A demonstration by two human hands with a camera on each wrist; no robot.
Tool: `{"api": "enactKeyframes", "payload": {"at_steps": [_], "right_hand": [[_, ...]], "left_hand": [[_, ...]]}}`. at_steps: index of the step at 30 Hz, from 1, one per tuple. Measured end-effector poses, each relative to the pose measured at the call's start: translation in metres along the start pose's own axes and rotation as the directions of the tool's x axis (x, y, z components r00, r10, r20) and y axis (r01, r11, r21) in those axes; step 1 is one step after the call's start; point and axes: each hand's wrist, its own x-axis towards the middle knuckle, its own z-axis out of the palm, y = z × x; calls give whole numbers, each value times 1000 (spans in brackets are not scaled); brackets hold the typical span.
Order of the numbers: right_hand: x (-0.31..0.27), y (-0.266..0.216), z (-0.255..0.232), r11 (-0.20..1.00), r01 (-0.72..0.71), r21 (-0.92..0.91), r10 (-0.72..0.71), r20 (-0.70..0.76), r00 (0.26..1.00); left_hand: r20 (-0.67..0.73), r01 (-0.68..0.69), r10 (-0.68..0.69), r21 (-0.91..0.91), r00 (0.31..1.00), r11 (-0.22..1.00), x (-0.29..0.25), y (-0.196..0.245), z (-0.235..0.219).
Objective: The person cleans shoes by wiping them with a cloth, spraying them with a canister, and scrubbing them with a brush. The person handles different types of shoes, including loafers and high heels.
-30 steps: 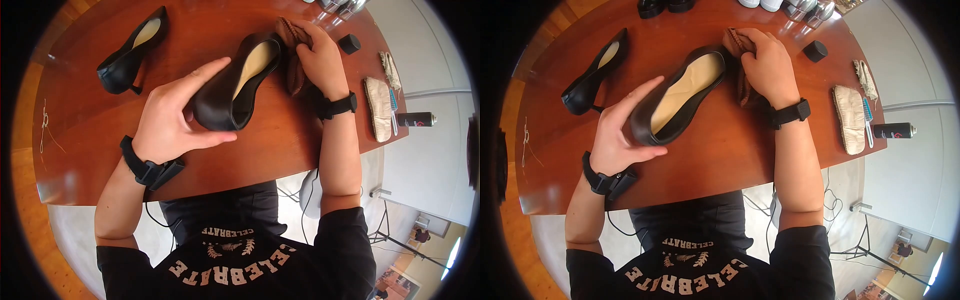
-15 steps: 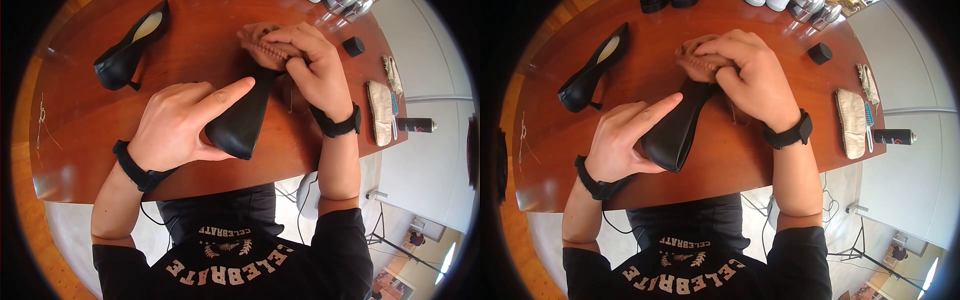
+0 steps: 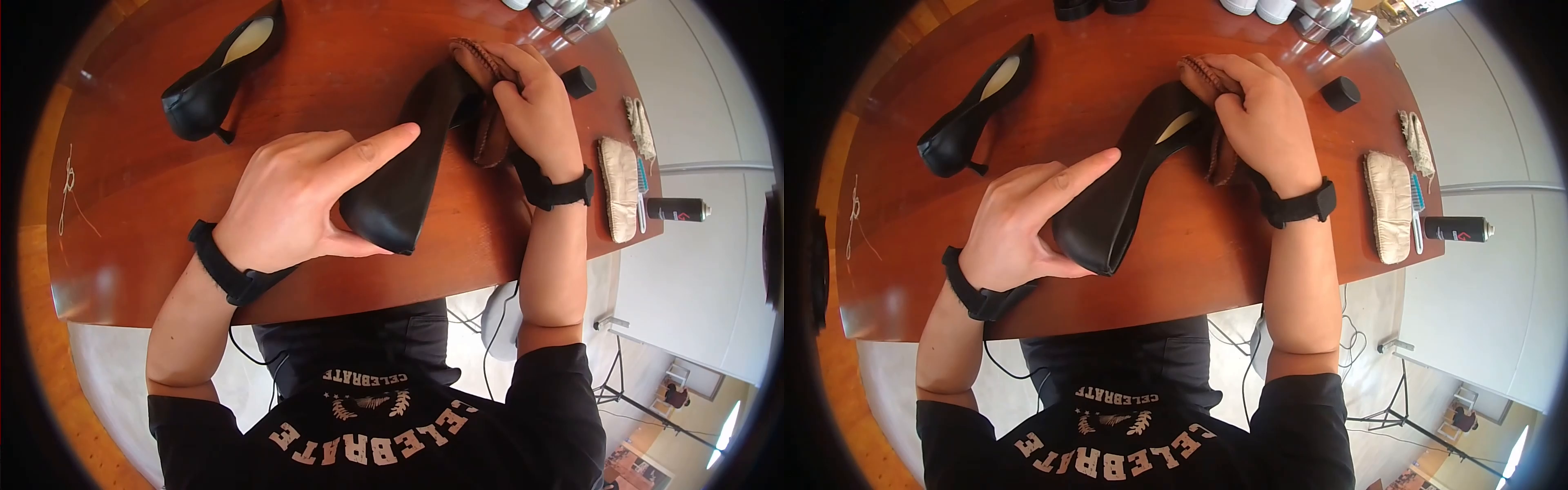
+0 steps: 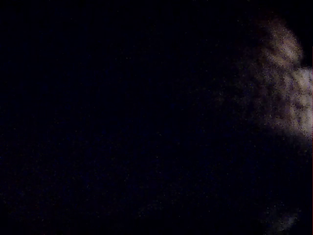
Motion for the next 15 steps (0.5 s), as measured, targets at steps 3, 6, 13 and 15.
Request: {"api": "enactKeyframes", "payload": {"at_steps": [3, 6, 13, 15], "right_hand": [[0, -3, -1, 1000, -10, 3, 10, 24, 1000], [-1, -6, -4, 1000, -2, 20, 0, 103, 995], [-3, -23, -1, 977, 122, 175, -149, 150, 977], [-4, -27, -1, 968, 173, 180, -207, 192, 959]], "left_hand": [[3, 3, -3, -6, 1000, 1000, -1, -1, 0], [0, 7, -7, -24, 1000, 1000, -1, -1, 0], [-4, 9, -9, -13, 1000, 1000, -1, -2, 2], [-7, 3, -3, -6, 1000, 1000, -1, -2, 2]]}}
